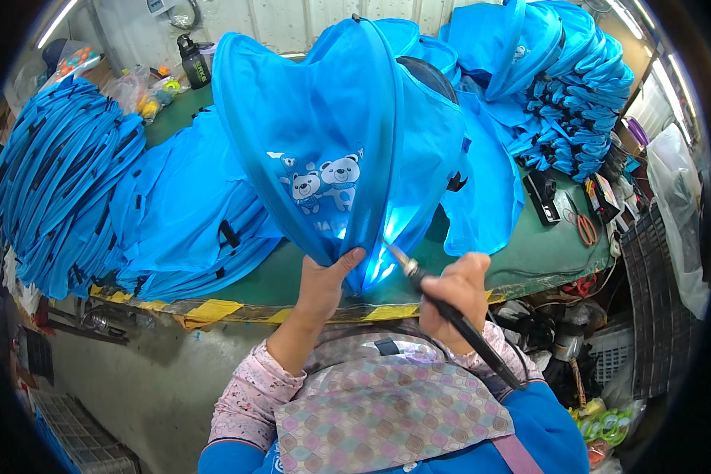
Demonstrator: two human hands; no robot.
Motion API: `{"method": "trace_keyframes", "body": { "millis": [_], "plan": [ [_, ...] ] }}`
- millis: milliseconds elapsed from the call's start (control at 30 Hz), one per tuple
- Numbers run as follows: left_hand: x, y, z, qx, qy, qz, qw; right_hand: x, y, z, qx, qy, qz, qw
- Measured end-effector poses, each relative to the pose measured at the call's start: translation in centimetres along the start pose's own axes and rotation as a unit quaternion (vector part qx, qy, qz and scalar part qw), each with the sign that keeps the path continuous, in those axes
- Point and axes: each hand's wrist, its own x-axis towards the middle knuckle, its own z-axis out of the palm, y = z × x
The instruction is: The person uses a handheld heat-sealing tool to seal seams on blue fabric bags. They pick up each bag, apply the tool along the edges, then place the finished bag on a growing stack on the table.
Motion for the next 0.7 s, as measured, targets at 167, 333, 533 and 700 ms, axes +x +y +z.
{"method": "trace_keyframes", "body": {
  "millis": [167, 333, 533, 700],
  "plan": [
    [-0.4, 0.3, 0.6, -0.023, 0.042, 0.003, 0.999, -1.8, 0.6, 1.7, -0.034, -0.028, -0.111, 0.993],
    [-0.8, 0.2, 0.9, 0.004, 0.063, 0.010, 0.998, -2.7, 1.3, 2.9, -0.049, -0.027, -0.146, 0.988],
    [-0.8, -0.1, 1.1, 0.046, 0.057, 0.043, 0.996, -1.6, 1.3, 3.5, -0.023, -0.025, -0.108, 0.994],
    [-0.7, 0.4, 0.7, 0.079, 0.069, 0.060, 0.993, -0.3, 1.1, 1.9, 0.090, 0.004, 0.017, 0.996]
  ]
}}
